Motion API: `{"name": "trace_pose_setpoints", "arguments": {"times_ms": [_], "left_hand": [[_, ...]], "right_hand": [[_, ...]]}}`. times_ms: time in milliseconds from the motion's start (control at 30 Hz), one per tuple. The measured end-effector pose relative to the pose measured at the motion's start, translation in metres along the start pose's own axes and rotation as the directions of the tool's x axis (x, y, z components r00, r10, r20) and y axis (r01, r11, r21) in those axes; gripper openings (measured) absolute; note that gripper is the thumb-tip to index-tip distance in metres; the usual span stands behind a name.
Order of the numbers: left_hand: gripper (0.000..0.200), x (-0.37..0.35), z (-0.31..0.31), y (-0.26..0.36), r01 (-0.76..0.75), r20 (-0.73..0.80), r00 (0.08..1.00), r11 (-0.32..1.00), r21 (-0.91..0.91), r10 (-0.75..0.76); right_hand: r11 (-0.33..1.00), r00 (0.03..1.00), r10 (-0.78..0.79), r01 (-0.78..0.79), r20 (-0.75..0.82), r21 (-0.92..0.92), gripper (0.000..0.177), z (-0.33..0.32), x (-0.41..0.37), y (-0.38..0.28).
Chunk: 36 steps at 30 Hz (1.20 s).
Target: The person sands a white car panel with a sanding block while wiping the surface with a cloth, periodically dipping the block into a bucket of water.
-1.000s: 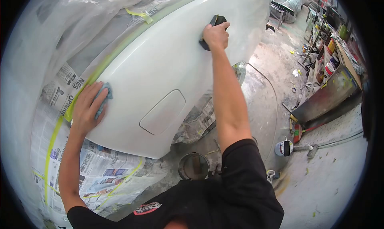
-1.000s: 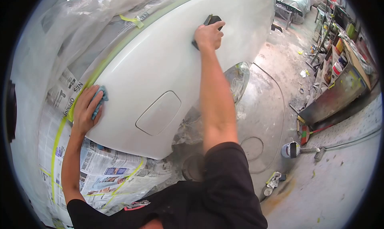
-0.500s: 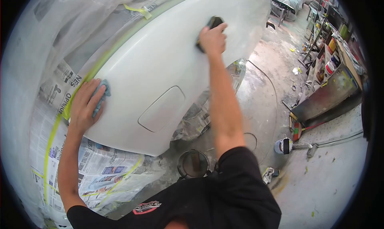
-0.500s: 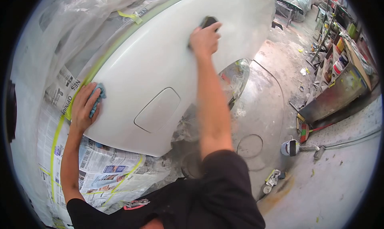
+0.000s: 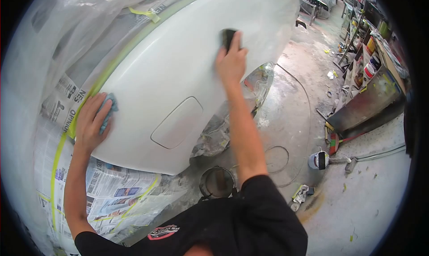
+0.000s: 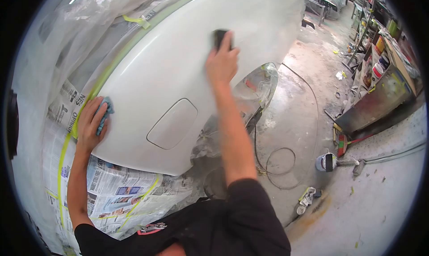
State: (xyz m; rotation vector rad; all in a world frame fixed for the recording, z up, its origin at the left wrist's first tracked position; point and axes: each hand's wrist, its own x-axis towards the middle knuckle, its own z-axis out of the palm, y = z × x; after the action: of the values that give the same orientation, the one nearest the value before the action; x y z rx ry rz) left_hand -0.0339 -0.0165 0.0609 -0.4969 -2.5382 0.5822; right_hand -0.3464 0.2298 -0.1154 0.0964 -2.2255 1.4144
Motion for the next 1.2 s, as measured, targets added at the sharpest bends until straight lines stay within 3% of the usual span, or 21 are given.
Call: {"name": "trace_pose_setpoints", "arguments": {"times_ms": [33, 133, 200, 267, 367, 500, 633, 700, 767, 800, 933, 1000, 1133, 1200], "left_hand": [[0.063, -0.001, 0.001, 0.000, -0.002, 0.000, 1.000, 1.000, -0.001, 0.002], [0.063, 0.001, 0.001, -0.001, -0.009, -0.002, 1.000, 1.000, -0.001, 0.009], [0.062, 0.001, 0.000, 0.000, -0.011, 0.001, 1.000, 1.000, -0.009, 0.011], [0.062, 0.000, -0.002, -0.001, -0.012, 0.017, 1.000, 1.000, -0.014, 0.013], [0.061, 0.002, -0.002, 0.001, -0.011, 0.012, 1.000, 1.000, 0.001, 0.011], [0.059, 0.001, 0.000, 0.000, -0.024, -0.012, 1.000, 1.000, -0.003, 0.024], [0.059, -0.001, -0.001, -0.003, -0.026, 0.034, 0.999, 0.999, 0.021, 0.026], [0.060, -0.001, 0.000, -0.003, -0.026, 0.031, 0.999, 0.999, 0.028, 0.026], [0.060, -0.001, -0.001, -0.002, -0.025, 0.029, 0.999, 0.999, 0.033, 0.024], [0.060, -0.001, -0.001, -0.003, -0.025, 0.025, 0.999, 0.999, 0.031, 0.024], [0.057, -0.001, -0.001, -0.002, -0.026, 0.044, 0.999, 0.999, 0.030, 0.025], [0.058, 0.000, -0.001, -0.003, -0.026, 0.031, 0.999, 0.999, 0.033, 0.025], [0.060, -0.002, 0.000, -0.003, -0.027, 0.003, 1.000, 0.999, 0.034, 0.027], [0.059, -0.002, 0.000, -0.003, -0.026, 0.006, 1.000, 0.999, 0.035, 0.026]], "right_hand": [[0.995, 0.996, -0.090, 0.089, 0.012, 0.041, 0.077, -0.001, -0.028, -0.004], [0.974, 0.973, -0.208, 0.215, 0.099, -0.065, 0.079, -0.008, -0.029, 0.021], [0.996, 0.998, 0.007, -0.001, 0.069, -0.088, 0.080, -0.009, 0.047, 0.049], [0.979, 0.970, 0.170, -0.146, 0.176, -0.144, 0.082, -0.015, 0.111, 0.066], [0.978, 0.969, 0.183, -0.163, 0.167, -0.127, 0.083, -0.006, 0.125, 0.079], [0.985, 0.985, 0.170, -0.168, -0.024, 0.047, 0.075, 0.005, 0.095, 0.054], [0.996, 0.990, -0.083, 0.085, -0.112, 0.014, 0.076, 0.006, 0.001, 0.018], [0.971, 0.976, -0.195, 0.206, -0.096, 0.118, 0.076, 0.004, -0.066, 0.013], [0.897, 0.910, -0.405, 0.414, -0.089, 0.152, 0.073, 0.004, -0.124, 0.020], [0.881, 0.895, -0.431, 0.446, -0.116, 0.158, 0.068, 0.004, -0.128, 0.023], [0.964, 0.969, -0.226, 0.237, -0.097, 0.121, 0.068, -0.005, -0.035, 0.007], [0.977, 0.977, -0.158, 0.175, -0.141, 0.119, 0.070, 0.000, -0.030, -0.001], [0.857, 0.870, -0.486, 0.493, -0.080, 0.150, 0.071, 0.007, -0.156, -0.002], [0.791, 0.802, -0.591, 0.598, -0.086, 0.130, 0.072, 0.002, -0.168, 0.006]]}}
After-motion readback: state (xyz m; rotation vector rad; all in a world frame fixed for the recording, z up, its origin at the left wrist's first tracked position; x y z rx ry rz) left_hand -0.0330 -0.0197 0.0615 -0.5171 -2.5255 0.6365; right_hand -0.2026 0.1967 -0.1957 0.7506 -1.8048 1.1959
